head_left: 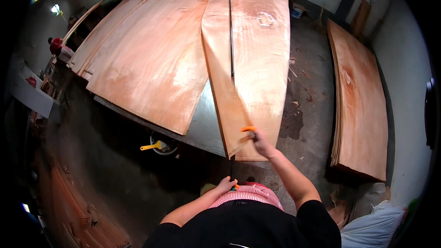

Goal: The person cuts large sheets of wood veneer using a utility knife and a long metal straightedge. They measure and mark the veneer, then slice along the straightedge to create straight cuts. The person also uses a smaller template to cut out specific curved shapes from the veneer sheets.

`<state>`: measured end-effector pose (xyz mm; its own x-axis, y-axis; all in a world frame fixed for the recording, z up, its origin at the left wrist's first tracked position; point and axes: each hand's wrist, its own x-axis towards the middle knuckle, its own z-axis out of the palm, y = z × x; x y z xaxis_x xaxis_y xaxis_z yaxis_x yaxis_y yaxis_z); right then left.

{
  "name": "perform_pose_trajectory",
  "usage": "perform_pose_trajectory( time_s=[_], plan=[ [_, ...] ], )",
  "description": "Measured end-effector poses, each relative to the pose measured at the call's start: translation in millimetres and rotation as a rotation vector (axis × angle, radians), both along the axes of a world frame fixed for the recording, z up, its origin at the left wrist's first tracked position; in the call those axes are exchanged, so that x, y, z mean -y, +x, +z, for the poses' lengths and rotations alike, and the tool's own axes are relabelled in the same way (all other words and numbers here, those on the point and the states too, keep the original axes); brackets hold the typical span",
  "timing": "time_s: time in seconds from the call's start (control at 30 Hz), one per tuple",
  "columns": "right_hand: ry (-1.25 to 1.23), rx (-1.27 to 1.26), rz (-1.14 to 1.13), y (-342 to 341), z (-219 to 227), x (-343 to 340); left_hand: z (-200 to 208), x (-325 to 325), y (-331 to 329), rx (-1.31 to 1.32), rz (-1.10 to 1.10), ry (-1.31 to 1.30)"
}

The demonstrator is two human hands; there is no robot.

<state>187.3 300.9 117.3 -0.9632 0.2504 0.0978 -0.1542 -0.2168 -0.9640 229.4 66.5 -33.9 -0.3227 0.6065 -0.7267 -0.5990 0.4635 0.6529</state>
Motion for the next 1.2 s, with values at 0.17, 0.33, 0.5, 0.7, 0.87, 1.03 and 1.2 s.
perform_pose_trajectory(
  time_s=[0.17,0.33,0.5,0.7,0.87,1.03,1.2],
  plan=[
    [0.596,0.337,-0.526,113.0,-37.3,-119.4,35.7,-52.8,36.5,0.162,0.092,-0.054],
    [0.629,0.427,-0.6,155.8,-76.4,-130.1,48.1,-71.8,30.2,0.16,0.095,-0.137],
    [0.662,0.429,-0.595,161.8,-84.6,-100.3,58.3,-84.1,14.4,0.035,0.115,-0.187],
    [0.626,0.659,-0.258,157.4,-69.4,-79.8,71.3,-79.5,-12.1,0.057,-0.008,-0.065],
    [0.522,0.787,-0.12,106.7,-31.1,-13.0,108.6,-80.9,-22.0,0.008,-0.23,0.087],
    [0.72,0.781,-0.223,79.7,-39.1,19.9,121.9,-85.9,-35.1,-0.511,-0.848,0.188],
    [0.407,0.795,-0.467,100.7,-74.3,0.7,128.2,-69.4,-41.9,-0.367,-0.828,0.27]
  ],
)
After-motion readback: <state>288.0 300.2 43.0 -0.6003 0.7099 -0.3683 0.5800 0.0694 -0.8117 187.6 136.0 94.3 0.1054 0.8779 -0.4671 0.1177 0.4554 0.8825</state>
